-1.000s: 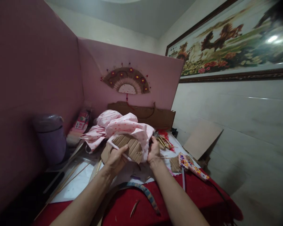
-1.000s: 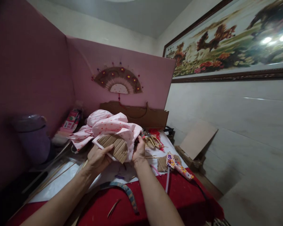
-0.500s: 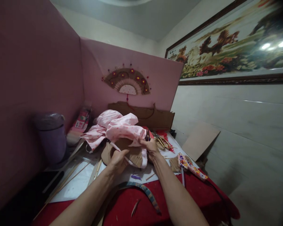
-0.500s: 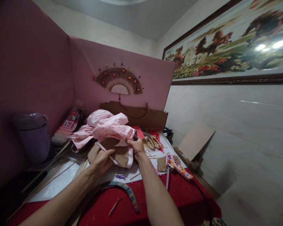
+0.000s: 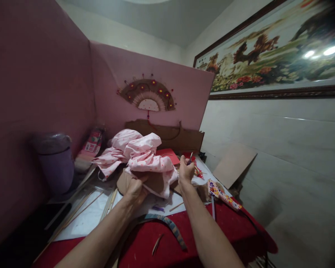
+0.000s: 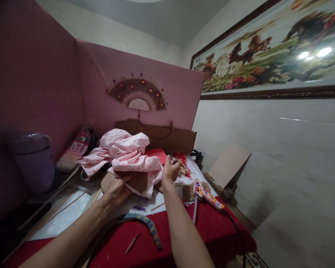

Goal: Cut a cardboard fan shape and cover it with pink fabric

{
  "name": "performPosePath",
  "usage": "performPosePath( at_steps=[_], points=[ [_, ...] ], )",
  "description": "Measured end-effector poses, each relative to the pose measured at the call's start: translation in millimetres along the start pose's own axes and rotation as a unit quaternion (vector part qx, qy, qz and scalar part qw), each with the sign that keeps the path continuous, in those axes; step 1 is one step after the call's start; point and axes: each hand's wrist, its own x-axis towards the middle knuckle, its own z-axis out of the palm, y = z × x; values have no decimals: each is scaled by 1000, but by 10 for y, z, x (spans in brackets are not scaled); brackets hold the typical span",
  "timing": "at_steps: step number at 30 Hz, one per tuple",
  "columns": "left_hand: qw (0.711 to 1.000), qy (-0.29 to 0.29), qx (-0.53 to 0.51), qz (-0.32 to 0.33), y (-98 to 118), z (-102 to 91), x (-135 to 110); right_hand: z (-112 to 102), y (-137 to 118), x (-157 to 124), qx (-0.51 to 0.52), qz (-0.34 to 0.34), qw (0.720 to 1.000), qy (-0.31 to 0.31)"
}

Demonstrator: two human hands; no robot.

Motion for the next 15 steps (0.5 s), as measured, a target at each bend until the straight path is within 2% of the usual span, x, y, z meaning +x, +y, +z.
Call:
performPosePath(
  at_steps=[1, 2, 3, 5, 6, 7, 8, 9, 11, 12, 15],
  points=[
    [1000, -7, 7, -2, -5, -4, 3, -3, -58, -41, -15, -55, 998, 6],
    [1000, -15, 16, -4, -9, -9, 9, -1, -104, -99, -46, -134, 990, -16],
    [999, -24, 25, -6, -12, -14, 15, 8, -134, -170, -83, -210, 971, -78],
    [998, -43, 35, -4, -13, -25, 25, 52, -151, -318, -173, -306, 901, -255],
    [998, -48, 37, -2, -12, -30, 25, 89, -150, -376, -216, -333, 861, -320],
    [998, -50, 38, 0, -11, -35, 22, 137, -156, -412, -256, -346, 829, -357],
    [998, -47, 41, 2, -11, -39, 16, 195, -177, -419, -288, -350, 814, -362],
    [998, -43, 44, 2, -13, -42, 6, 262, -221, -398, -312, -344, 816, -344],
    [998, -36, 51, -2, -19, -46, -17, 422, -383, -277, -321, -299, 857, -270],
    [998, -38, 53, -6, -23, -44, -28, 512, -495, -192, -316, -296, 867, -246],
    [998, -51, 45, -4, -8, -24, -45, 813, -862, 74, -328, -321, 866, -199]
  ],
)
